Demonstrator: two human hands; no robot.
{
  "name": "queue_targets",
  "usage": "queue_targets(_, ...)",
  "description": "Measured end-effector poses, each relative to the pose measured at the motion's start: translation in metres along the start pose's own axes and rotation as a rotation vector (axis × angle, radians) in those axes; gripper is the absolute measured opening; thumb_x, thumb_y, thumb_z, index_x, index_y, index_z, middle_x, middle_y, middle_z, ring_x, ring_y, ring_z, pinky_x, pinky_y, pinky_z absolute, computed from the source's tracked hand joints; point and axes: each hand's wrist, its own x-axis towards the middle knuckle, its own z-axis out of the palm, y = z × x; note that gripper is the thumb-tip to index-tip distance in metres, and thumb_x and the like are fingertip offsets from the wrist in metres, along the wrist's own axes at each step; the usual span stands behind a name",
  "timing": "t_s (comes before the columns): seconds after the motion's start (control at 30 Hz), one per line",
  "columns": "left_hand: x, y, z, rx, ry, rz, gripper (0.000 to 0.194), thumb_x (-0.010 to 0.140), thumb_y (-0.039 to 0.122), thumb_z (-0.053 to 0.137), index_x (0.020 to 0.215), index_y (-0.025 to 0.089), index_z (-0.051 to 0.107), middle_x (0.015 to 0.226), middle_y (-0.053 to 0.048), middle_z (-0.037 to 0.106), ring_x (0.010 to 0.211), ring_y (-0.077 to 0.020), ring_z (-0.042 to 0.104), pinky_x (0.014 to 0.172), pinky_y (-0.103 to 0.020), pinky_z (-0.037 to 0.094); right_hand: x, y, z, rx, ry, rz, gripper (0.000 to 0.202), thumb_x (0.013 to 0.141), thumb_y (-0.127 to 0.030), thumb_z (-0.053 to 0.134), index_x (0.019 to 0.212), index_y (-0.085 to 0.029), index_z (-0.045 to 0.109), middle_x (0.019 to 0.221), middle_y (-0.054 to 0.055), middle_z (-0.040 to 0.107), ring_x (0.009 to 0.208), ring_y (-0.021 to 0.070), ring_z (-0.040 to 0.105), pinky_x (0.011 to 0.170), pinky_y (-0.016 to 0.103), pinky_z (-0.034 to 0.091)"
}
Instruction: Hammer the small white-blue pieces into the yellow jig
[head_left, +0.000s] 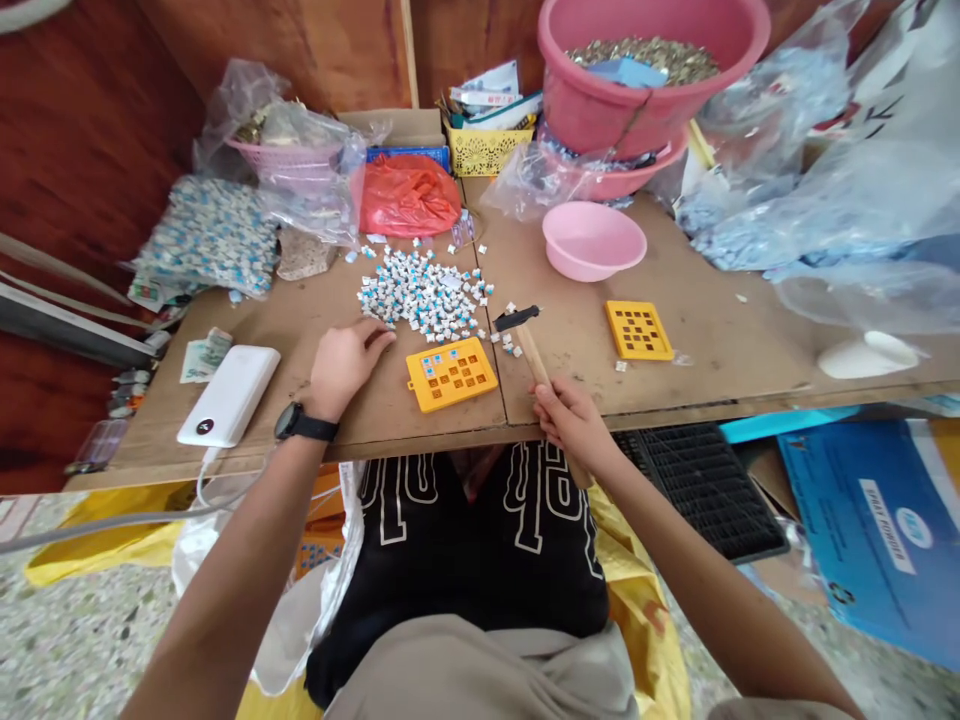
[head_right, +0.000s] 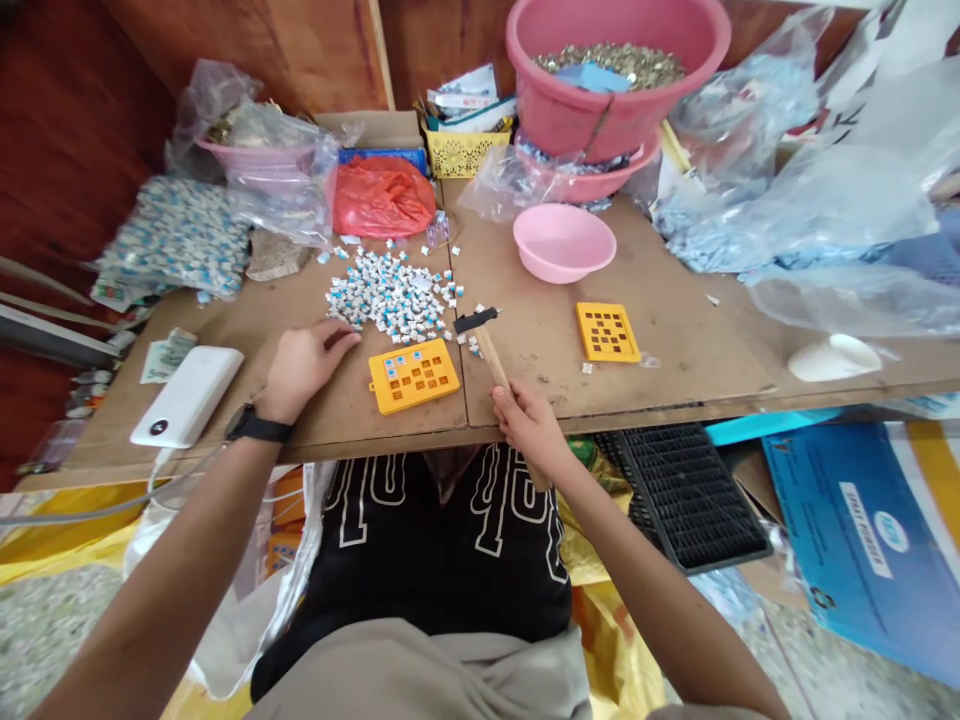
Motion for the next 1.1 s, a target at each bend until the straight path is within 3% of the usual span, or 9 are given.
queue_targets(0.1,-0.006,0.014,-0.004,-0.034,-0.029,0.111,0.027,0.109,0.047,0.065,0.105,0.025,0.079,0.119,-0.011,0.085,0.113,-0.0310,0.077,0.108,-0.044,0.056,0.000,0.000,0.000,0.001,-0.002,0.000,0.052,0.097,-0.074,0.082,0.104,-0.027,0.061,0.068,-0.009,0.046,0.048,0.0090,0.035,0.039,0.019,0.025)
queue_targets(0.2,-0.019,0.042,0.000,-0.126,-0.060,0.177,0.030,0.112,0.049,0.064,0.104,0.025,0.079,0.115,-0.009,0.084,0.110,-0.0285,0.077,0.106,-0.042,0.058,0.000,0.001,0.000,0.000,-0.001,-0.004,0.050,0.097,-0.072,0.083,0.104,-0.027,0.062,0.067,-0.009,0.046,0.048,0.0095,0.035,0.039,0.020,0.026)
queue_targets(0.33,-0.031,0.079,0.019,-0.121,-0.111,0.255,0.026,0.113,0.045,0.067,0.106,0.024,0.079,0.115,-0.009,0.081,0.111,-0.0287,0.076,0.102,-0.042,0.059,-0.001,0.001,0.000,-0.005,0.015,-0.011,0.052,0.096,-0.074,0.083,0.107,-0.027,0.063,0.067,-0.009,0.045,0.048,0.0094,0.034,0.039,0.020,0.025)
queue_targets(0.43,-0.033,0.092,0.033,-0.028,-0.130,0.276,0.022,0.113,0.038,0.066,0.103,0.023,0.078,0.112,-0.011,0.078,0.111,-0.0310,0.073,0.099,-0.044,0.059,-0.002,0.001,0.000,-0.010,0.012,-0.016,0.054,0.096,-0.076,0.083,0.106,-0.027,0.062,0.068,-0.009,0.046,0.048,0.0090,0.034,0.039,0.020,0.025)
queue_targets(0.63,-0.028,0.094,0.039,0.064,-0.122,0.275,0.020,0.114,0.034,0.063,0.104,0.022,0.076,0.115,-0.015,0.077,0.116,-0.0340,0.070,0.100,-0.047,0.059,-0.003,0.000,0.001,-0.003,0.001,-0.025,0.054,0.097,-0.077,0.082,0.104,-0.027,0.062,0.068,-0.010,0.046,0.047,0.0084,0.033,0.039,0.021,0.026)
queue_targets(0.93,-0.016,0.089,0.029,0.036,-0.200,0.251,0.017,0.108,0.033,0.069,0.095,0.022,0.074,0.108,-0.013,0.079,0.102,-0.0310,0.074,0.095,-0.046,0.060,-0.005,0.000,0.003,-0.005,-0.006,-0.041,0.053,0.097,-0.076,0.080,0.101,-0.028,0.058,0.067,-0.010,0.044,0.047,0.0091,0.031,0.040,0.023,0.025)
queue_targets(1.1,-0.017,0.089,0.032,0.002,-0.175,0.231,0.014,0.106,0.031,0.073,0.096,0.022,0.075,0.107,-0.012,0.079,0.103,-0.0317,0.074,0.093,-0.045,0.059,-0.005,0.001,-0.001,-0.119,0.025,-0.063,0.049,0.099,-0.074,0.079,0.098,-0.028,0.061,0.071,-0.005,0.050,0.056,0.0144,0.044,0.050,0.025,0.035)
